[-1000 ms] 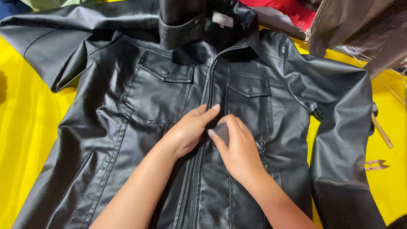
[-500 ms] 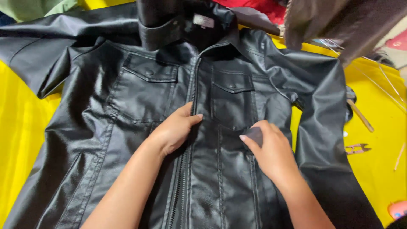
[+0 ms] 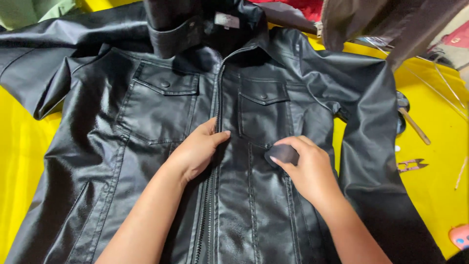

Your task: The person uses a dark sponge to rub and clean the front surface of a black leather jacket laid flat on a yellow table. The person wipes the zipper area, the chest pockets, and the lower front panels of the jacket.

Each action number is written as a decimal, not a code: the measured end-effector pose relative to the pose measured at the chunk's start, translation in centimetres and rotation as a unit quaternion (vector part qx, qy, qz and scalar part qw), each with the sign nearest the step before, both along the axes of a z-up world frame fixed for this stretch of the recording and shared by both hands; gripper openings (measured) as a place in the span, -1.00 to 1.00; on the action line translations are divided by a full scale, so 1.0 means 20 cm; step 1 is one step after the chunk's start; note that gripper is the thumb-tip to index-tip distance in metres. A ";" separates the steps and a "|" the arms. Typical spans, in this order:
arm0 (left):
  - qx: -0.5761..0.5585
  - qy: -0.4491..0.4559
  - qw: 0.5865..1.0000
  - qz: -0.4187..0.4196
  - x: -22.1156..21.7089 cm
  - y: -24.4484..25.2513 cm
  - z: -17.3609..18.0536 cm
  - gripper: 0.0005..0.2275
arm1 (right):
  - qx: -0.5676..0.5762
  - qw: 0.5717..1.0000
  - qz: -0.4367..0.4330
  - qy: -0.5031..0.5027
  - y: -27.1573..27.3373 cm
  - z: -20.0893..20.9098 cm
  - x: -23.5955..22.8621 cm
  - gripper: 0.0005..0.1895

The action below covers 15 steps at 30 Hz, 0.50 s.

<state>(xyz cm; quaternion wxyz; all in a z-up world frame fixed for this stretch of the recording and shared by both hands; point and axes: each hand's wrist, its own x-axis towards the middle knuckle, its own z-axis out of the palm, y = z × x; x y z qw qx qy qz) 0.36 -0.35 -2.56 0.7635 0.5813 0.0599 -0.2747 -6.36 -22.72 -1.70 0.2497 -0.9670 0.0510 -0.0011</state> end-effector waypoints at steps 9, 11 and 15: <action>-0.032 0.015 0.999 0.014 0.03 0.01 -0.07 -0.73 | 0.007 0.995 0.071 -0.066 0.25 -0.01 0.22 -0.67; -0.030 0.016 0.999 0.014 0.04 0.02 -0.07 -0.73 | 0.026 0.994 0.069 -0.078 0.27 0.00 0.22 -0.70; -0.044 0.030 0.998 0.016 0.04 0.02 -0.05 -0.70 | 0.070 0.991 0.061 -0.093 0.27 0.00 0.28 -0.68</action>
